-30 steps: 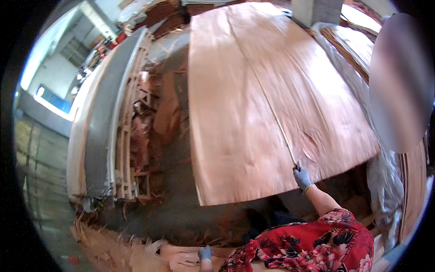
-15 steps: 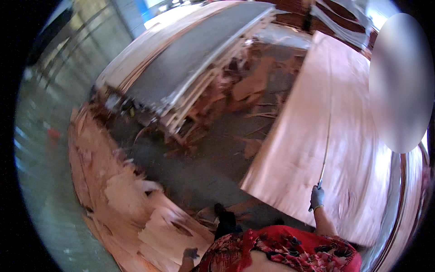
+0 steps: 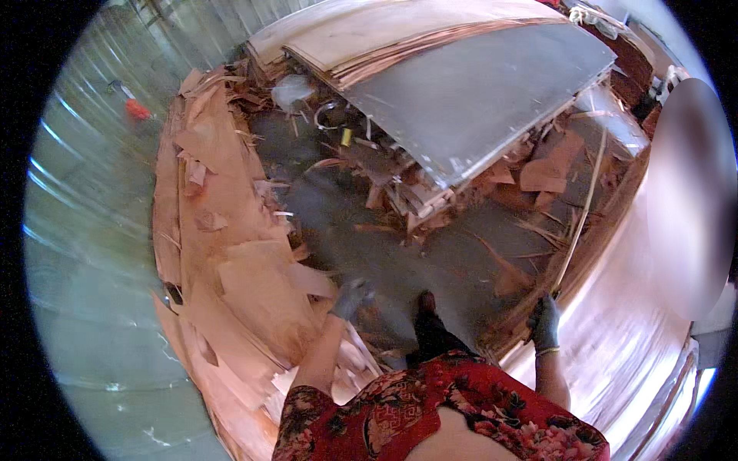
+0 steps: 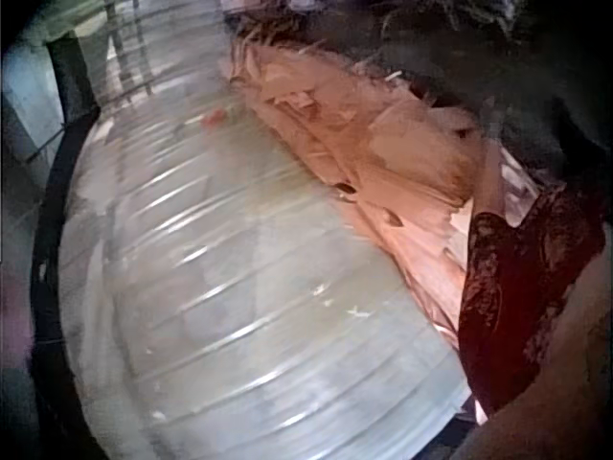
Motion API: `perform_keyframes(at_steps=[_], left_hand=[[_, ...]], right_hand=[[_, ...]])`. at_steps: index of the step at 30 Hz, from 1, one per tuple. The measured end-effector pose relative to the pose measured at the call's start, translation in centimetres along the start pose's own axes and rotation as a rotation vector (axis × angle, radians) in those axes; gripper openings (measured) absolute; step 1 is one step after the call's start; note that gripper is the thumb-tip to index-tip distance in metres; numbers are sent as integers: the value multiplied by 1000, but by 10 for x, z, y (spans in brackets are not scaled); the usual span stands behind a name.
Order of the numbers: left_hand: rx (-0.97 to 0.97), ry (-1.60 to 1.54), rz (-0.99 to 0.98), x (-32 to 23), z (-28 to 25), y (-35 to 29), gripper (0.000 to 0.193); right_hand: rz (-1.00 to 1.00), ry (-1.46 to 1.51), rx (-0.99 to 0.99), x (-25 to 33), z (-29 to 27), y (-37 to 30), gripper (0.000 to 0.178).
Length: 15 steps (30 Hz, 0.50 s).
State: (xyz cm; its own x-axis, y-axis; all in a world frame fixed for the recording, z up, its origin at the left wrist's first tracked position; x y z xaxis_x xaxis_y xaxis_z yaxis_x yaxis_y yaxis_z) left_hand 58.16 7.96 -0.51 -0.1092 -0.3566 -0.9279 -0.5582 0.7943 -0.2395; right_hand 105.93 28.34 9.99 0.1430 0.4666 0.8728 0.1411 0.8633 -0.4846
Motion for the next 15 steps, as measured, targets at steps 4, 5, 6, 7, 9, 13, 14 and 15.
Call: perform_keyframes(at_steps=[4,5,6,7,9,13,14,15], left_hand=[[-31,196,-77,-35,-57,73,35],[-23,325,-46,-45,-72,89,35],[-18,466,-42,-43,-96,94,35],[-23,537,29,-39,-123,90,35],[-58,469,22,-19,-186,79,33],[-287,185,-82,35,-276,58,23],[-255,336,46,51,-296,73,22],[-237,488,184,64,-317,88,21]], right_hand=[[-3,131,-58,13,155,14,20],[-79,135,-65,3,179,38,19],[-34,205,-49,10,222,28,18],[-31,232,-42,12,262,27,18],[-56,267,-21,27,339,32,19],[-117,267,59,54,456,63,19],[-28,284,144,68,494,53,21],[56,314,232,87,533,42,23]])
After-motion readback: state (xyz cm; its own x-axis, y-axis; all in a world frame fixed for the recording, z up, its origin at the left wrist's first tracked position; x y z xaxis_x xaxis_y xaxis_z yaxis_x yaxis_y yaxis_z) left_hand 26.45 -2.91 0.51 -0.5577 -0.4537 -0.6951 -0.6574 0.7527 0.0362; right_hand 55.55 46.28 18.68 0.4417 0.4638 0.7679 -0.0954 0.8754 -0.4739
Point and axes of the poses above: each hand's wrist, its own y-axis towards the middle knuckle, its own z-axis out of the palm, x = y × z, the point moved 3 cm from there along y, towards the middle knuckle, and after that the axes turned 9 degrees about -x, right-handed, at the moved point
